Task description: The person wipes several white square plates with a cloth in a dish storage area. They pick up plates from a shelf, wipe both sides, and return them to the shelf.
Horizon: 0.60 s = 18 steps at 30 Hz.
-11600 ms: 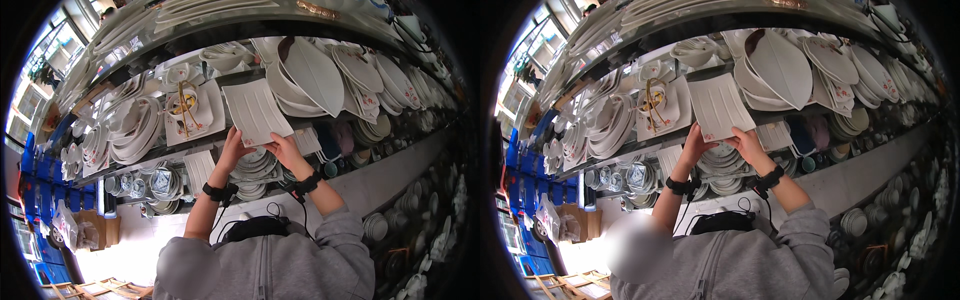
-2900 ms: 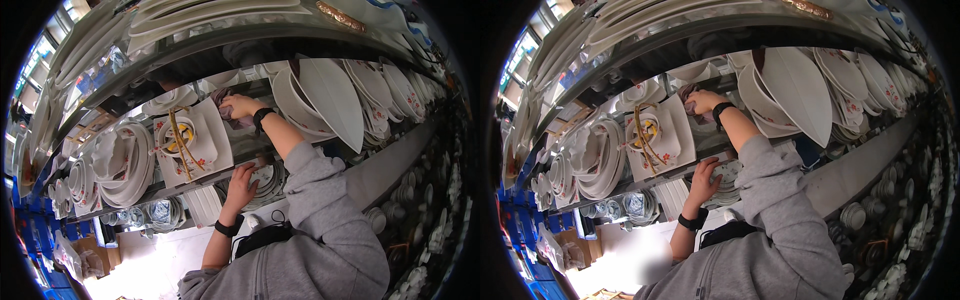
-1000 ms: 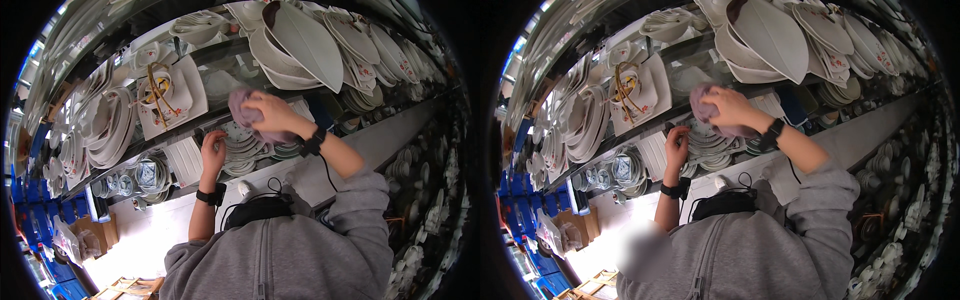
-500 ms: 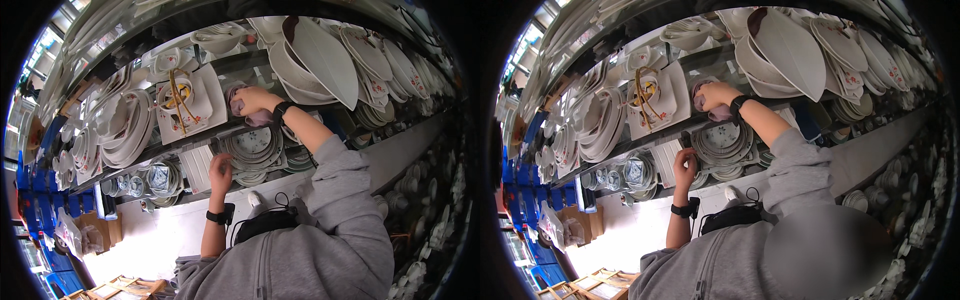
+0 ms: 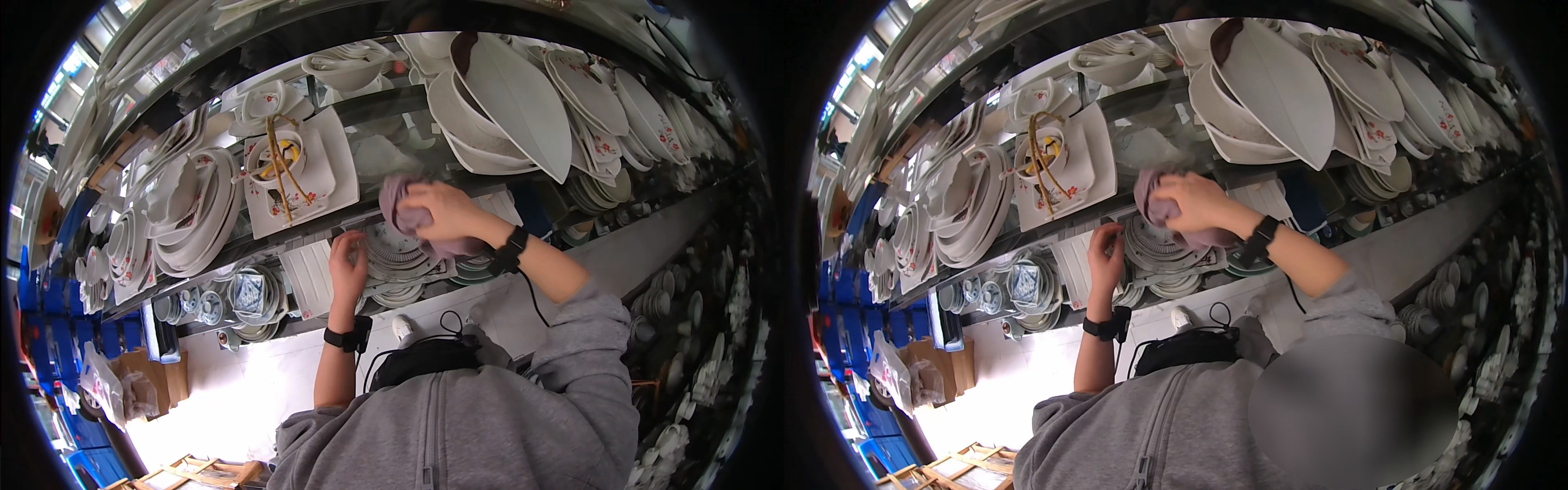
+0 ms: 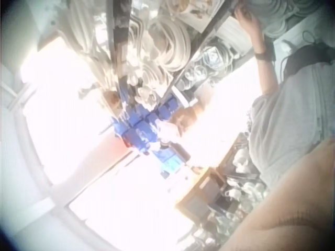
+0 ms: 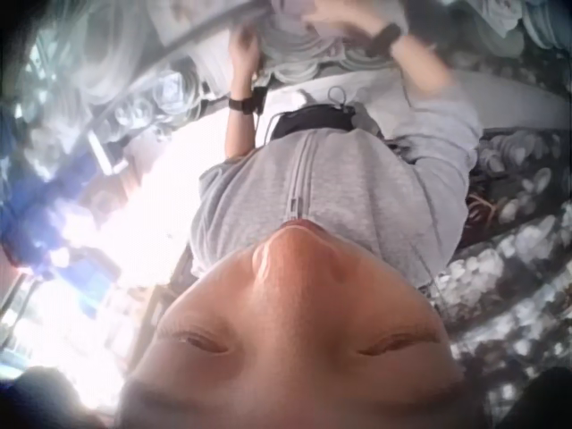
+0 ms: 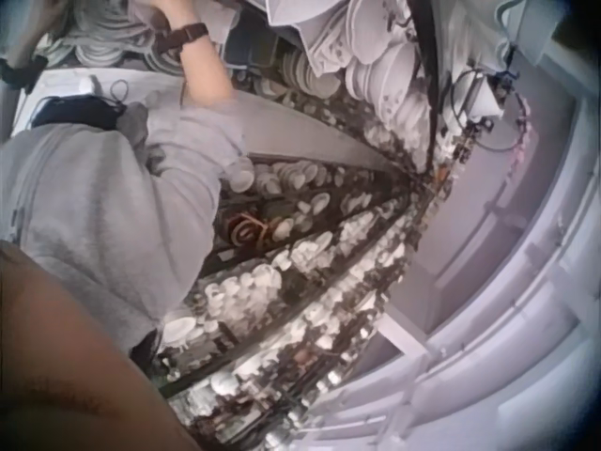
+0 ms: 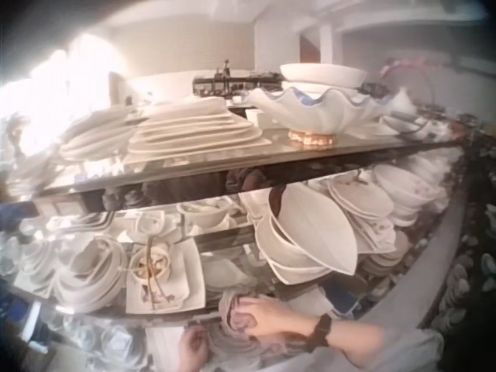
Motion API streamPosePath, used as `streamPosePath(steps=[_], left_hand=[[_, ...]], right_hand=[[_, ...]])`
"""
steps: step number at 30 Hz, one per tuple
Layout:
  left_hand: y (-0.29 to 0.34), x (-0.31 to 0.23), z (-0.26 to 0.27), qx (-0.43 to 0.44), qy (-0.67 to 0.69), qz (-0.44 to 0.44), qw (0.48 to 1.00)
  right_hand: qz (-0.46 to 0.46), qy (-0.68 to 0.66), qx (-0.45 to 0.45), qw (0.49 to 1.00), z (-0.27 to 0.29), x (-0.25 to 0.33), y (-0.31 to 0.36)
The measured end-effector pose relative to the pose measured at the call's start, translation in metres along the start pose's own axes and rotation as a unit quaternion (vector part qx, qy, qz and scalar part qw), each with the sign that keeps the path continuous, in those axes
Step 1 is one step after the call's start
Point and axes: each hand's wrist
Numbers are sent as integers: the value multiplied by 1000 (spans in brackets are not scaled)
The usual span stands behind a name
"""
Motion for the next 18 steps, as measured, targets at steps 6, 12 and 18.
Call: streamPosePath(steps=[6,12,18], left_hand=[[2,-12,-5,28,-17,-7,999],[8,-11,0,41,-2,10,999],[11,-11,6,50,-33,4,998]], right_hand=[[-93,107,-78,987,-39,-20,-69],[-197,98,-18,975,-43,-66,-157],[-344,90,-96,930,-23,-82,-208]])
Point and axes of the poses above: each hand's wrist, its own y-axis away from the middle knuckle, its own z-axis out of the back of the hand, x = y × z, and after that the axes turned 6 degrees about -x, right-handed
